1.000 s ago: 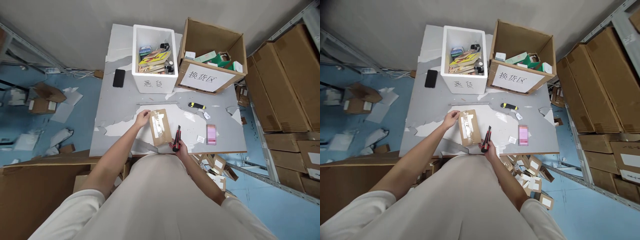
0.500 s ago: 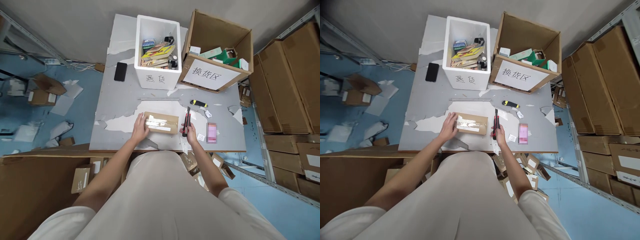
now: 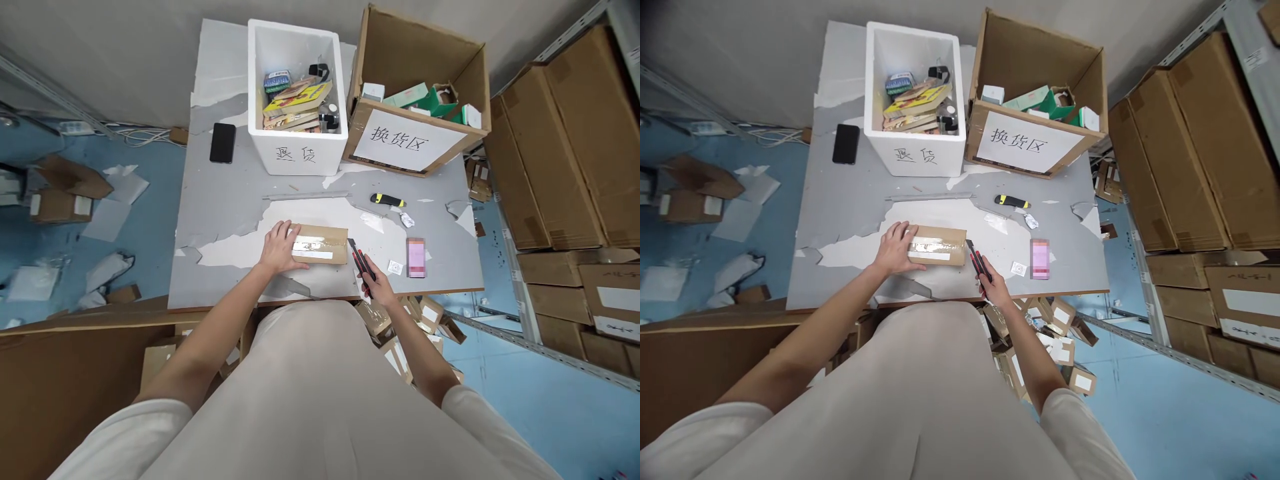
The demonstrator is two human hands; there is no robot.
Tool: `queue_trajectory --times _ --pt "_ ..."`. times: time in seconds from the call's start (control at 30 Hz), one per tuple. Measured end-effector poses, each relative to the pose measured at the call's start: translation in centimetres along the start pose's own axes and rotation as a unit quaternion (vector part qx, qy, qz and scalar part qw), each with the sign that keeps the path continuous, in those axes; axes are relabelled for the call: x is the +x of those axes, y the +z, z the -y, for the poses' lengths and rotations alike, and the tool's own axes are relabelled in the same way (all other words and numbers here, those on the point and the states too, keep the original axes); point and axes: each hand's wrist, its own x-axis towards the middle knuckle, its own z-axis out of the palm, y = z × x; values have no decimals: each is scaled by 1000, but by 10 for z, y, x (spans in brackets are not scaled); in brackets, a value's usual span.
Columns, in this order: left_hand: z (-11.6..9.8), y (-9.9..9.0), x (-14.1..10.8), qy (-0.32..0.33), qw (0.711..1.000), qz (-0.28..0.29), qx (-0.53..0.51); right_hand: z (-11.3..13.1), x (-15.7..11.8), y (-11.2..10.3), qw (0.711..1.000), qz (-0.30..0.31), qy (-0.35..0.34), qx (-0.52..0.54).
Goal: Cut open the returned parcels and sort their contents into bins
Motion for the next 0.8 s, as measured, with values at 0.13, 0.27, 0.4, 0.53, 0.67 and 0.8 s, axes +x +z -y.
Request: queue_trajectory --times 0.13,0.27,0.4,0.53,0.67,0.8 --pt "2 2 2 7 1000 -14 -15 4 6 -2 1000 4 -5 -27" --pt "6 12 3 18 998 -47 -43 6 21 -12 999 10 -10 -52" --pt "6 21 2 7 995 -80 -60 3 28 -27 998 32 -14 -52" --pt "3 24 3 -14 994 -80 -77 -4 16 -32 992 114 20 -49" --pt "2 22 3 -15 992 -83 -89 -11 1 -26 989 143 38 -26" --pt "2 21 1 -3 993 -81 -88 -16 -8 -34 994 98 37 -10"
